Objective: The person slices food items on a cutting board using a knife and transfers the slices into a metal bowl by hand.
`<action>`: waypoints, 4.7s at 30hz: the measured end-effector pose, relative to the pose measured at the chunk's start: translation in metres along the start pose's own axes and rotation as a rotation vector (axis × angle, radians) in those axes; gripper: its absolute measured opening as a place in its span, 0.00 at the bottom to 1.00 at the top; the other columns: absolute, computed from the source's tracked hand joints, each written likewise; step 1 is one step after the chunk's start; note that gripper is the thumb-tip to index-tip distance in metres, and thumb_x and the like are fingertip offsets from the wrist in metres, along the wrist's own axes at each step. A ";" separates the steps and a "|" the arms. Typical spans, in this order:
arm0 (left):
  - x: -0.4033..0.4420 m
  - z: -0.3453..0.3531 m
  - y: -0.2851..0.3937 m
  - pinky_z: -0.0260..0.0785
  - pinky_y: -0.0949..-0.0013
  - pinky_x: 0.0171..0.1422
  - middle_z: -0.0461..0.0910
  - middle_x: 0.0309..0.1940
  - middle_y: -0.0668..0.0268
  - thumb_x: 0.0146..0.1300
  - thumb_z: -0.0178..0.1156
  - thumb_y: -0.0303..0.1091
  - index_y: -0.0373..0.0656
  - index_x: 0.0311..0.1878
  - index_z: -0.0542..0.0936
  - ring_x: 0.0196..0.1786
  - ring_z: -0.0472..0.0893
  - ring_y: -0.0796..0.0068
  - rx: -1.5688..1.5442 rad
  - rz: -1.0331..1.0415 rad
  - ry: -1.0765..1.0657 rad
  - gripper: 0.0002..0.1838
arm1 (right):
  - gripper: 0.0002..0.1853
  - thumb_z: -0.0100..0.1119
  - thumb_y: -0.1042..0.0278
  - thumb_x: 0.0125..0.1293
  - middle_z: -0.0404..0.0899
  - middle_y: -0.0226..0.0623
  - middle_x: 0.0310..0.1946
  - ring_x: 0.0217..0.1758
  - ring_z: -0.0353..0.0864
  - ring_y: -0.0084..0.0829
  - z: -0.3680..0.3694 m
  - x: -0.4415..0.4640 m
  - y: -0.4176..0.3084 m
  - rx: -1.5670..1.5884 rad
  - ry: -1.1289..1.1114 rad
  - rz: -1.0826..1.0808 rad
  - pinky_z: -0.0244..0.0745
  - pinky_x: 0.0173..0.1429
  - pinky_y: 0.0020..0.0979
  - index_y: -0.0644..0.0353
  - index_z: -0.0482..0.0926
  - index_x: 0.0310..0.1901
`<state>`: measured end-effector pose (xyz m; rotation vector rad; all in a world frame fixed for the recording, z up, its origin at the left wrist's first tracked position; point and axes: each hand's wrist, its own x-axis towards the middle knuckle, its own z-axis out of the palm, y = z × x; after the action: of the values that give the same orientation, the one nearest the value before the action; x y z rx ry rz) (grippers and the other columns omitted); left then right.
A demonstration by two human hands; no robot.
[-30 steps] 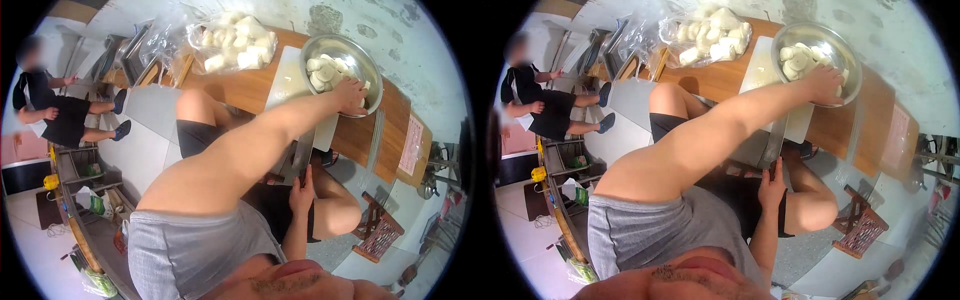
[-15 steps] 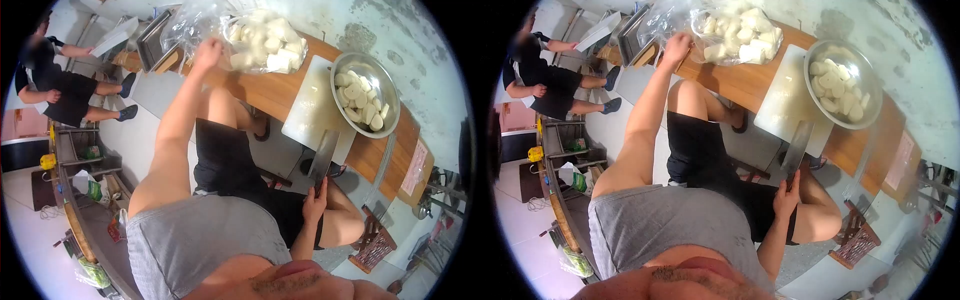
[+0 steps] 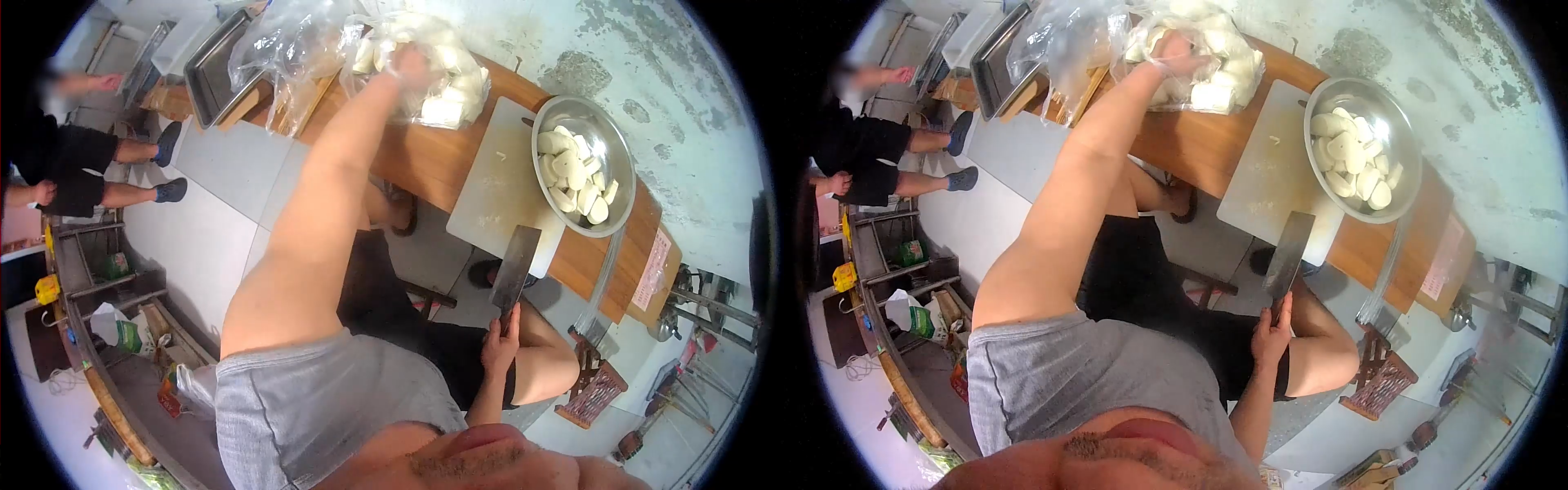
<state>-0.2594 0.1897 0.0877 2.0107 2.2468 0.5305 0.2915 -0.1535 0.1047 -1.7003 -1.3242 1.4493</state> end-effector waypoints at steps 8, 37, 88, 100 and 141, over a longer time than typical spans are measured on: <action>0.017 -0.032 0.056 0.69 0.52 0.69 0.79 0.60 0.42 0.60 0.63 0.60 0.41 0.76 0.64 0.62 0.78 0.41 -0.466 0.253 0.137 0.47 | 0.36 0.51 0.82 0.73 0.77 0.34 0.63 0.31 0.70 0.17 0.000 0.002 0.008 -0.005 0.020 -0.054 0.68 0.30 0.19 0.53 0.56 0.80; -0.209 -0.159 0.035 0.69 0.54 0.70 0.76 0.62 0.48 0.53 0.77 0.38 0.35 0.65 0.74 0.65 0.75 0.46 0.056 0.001 0.506 0.37 | 0.32 0.52 0.79 0.74 0.68 0.49 0.73 0.72 0.71 0.36 -0.001 0.005 -0.023 -0.018 -0.035 0.070 0.65 0.73 0.31 0.62 0.58 0.78; -0.226 0.076 0.206 0.66 0.53 0.74 0.69 0.68 0.49 0.57 0.75 0.40 0.41 0.70 0.69 0.71 0.69 0.46 -0.572 0.212 -0.017 0.39 | 0.29 0.56 0.62 0.73 0.81 0.48 0.44 0.48 0.82 0.54 0.035 0.034 -0.108 -0.654 -0.069 -0.267 0.77 0.53 0.49 0.43 0.67 0.74; -0.225 0.078 0.208 0.66 0.54 0.74 0.70 0.67 0.50 0.52 0.78 0.41 0.38 0.68 0.70 0.70 0.71 0.48 -0.565 0.121 0.000 0.42 | 0.29 0.56 0.60 0.73 0.81 0.46 0.42 0.44 0.83 0.53 0.036 0.033 -0.108 -0.698 -0.060 -0.299 0.79 0.49 0.52 0.40 0.66 0.75; -0.223 0.096 0.212 0.70 0.52 0.67 0.75 0.60 0.49 0.57 0.72 0.31 0.37 0.60 0.76 0.62 0.74 0.43 -0.602 0.260 0.171 0.28 | 0.30 0.56 0.60 0.73 0.81 0.44 0.42 0.39 0.83 0.54 0.042 0.034 -0.117 -0.754 -0.051 -0.286 0.81 0.43 0.53 0.39 0.65 0.75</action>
<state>-0.0004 0.0078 0.0254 1.9736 1.6109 1.2649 0.2115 -0.0866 0.1806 -1.7863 -2.2251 0.8744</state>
